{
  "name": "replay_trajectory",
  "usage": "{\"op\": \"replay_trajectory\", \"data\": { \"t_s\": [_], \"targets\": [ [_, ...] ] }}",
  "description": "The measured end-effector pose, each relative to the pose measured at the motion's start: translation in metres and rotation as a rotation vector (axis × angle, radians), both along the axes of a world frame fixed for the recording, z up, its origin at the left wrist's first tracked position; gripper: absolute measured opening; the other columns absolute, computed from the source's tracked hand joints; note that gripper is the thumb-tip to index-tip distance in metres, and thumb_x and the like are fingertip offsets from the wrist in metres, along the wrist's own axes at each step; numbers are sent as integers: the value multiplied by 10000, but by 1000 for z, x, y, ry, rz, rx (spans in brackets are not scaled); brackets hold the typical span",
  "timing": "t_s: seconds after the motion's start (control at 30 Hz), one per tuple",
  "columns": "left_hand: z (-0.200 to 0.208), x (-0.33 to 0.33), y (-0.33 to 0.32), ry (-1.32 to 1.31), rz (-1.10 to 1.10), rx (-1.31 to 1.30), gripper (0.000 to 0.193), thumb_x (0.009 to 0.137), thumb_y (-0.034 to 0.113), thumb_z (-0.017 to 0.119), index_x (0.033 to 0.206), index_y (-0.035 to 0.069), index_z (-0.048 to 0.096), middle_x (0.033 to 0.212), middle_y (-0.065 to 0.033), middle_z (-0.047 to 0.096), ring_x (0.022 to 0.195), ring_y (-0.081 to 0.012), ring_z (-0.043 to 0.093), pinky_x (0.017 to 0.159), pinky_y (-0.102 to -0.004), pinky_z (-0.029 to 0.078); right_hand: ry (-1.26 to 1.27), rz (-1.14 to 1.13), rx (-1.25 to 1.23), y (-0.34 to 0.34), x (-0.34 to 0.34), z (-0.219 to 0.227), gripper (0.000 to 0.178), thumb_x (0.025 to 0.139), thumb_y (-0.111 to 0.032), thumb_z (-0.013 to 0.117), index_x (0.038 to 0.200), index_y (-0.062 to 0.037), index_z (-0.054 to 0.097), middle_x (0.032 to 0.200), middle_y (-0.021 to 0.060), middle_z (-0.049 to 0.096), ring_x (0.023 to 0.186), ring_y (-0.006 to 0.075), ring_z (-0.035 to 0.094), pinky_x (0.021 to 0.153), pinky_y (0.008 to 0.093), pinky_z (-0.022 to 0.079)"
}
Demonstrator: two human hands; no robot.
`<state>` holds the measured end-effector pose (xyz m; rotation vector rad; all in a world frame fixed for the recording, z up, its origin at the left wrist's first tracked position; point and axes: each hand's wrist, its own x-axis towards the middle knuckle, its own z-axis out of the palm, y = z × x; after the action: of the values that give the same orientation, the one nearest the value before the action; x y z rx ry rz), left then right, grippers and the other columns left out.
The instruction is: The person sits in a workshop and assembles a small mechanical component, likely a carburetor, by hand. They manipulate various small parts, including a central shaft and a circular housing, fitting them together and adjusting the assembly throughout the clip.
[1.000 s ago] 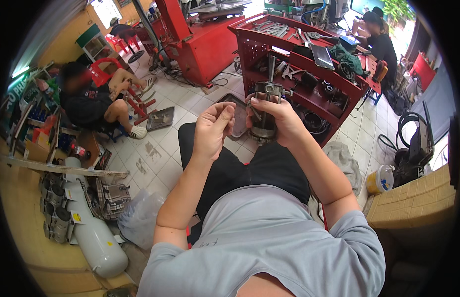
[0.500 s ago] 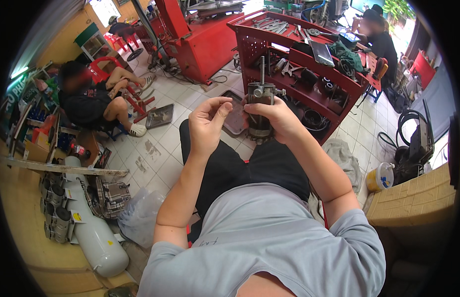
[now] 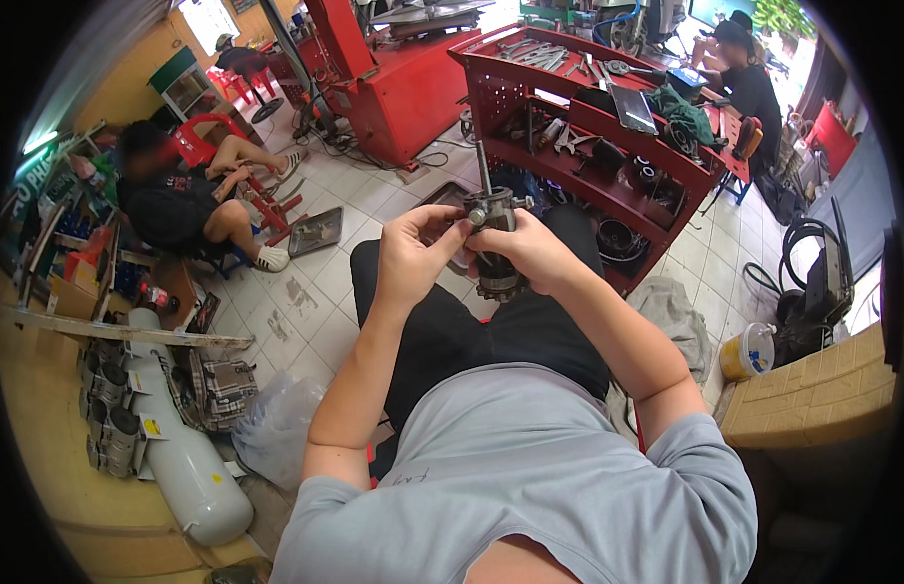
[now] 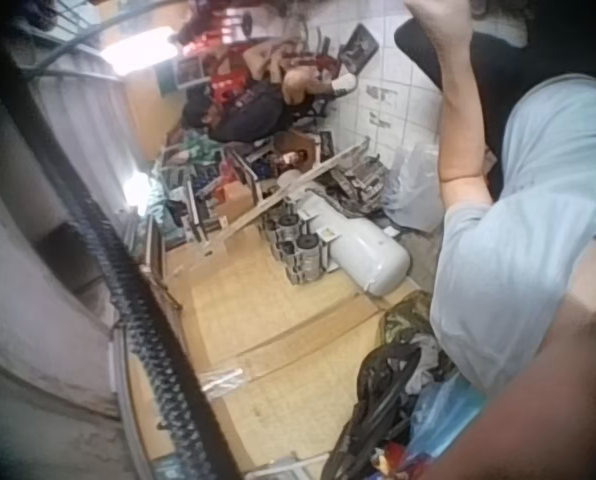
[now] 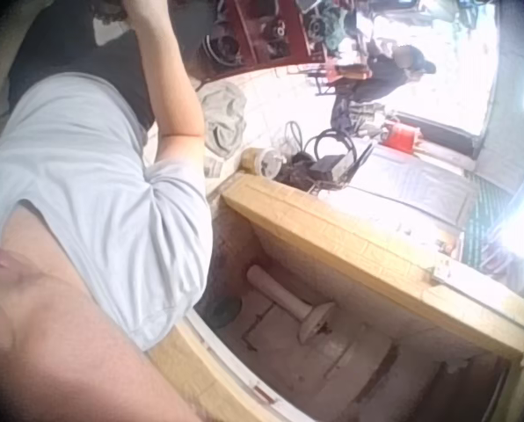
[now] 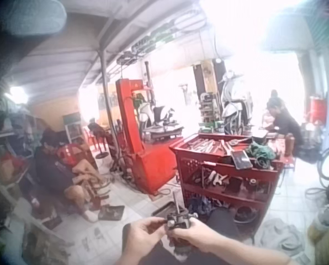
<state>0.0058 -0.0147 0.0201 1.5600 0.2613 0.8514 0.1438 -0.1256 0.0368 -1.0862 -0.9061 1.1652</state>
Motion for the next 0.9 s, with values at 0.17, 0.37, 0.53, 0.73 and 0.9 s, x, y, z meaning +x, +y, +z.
{"op": "replay_trajectory", "data": {
  "t_s": [0.17,0.37,0.53,0.73,0.9],
  "targets": [
    [-9,3,6,-28,103,68,143,884,36,693,1006,-39,687,768,-36,683,682,-59,603,607,-212,479,109,-72,6,4,-4,-7,194,857,-165,703,961,-15,641,814,65,658,667,164,651,621,314,536],
    [-2,-3,4,67,70,228,214,863,-4,709,1072,-33,674,866,-28,686,763,-51,601,681,-190,479,165,-140,55,2,6,-3,203,850,-164,740,969,-21,659,834,58,669,728,155,656,651,311,542],
    [-6,-2,10,76,2,238,261,861,-15,722,1113,-35,661,924,-53,697,804,-78,643,727,-210,517,93,-98,59,0,9,2,218,827,-156,761,966,-24,657,826,63,671,706,153,653,647,302,536],
    [-1,0,1,-12,-104,109,222,850,43,750,1055,-21,694,821,-13,677,684,-35,583,609,-189,454,38,-38,29,-3,13,7,243,811,-163,779,958,-22,649,800,70,670,658,153,650,636,295,530],
    [-5,-2,11,70,-63,159,173,872,41,724,1029,-21,687,821,-22,690,722,-38,624,624,-189,476,16,-24,7,-3,15,8,277,818,-187,770,983,-7,638,830,99,689,673,182,686,623,299,545]
  ]
}}
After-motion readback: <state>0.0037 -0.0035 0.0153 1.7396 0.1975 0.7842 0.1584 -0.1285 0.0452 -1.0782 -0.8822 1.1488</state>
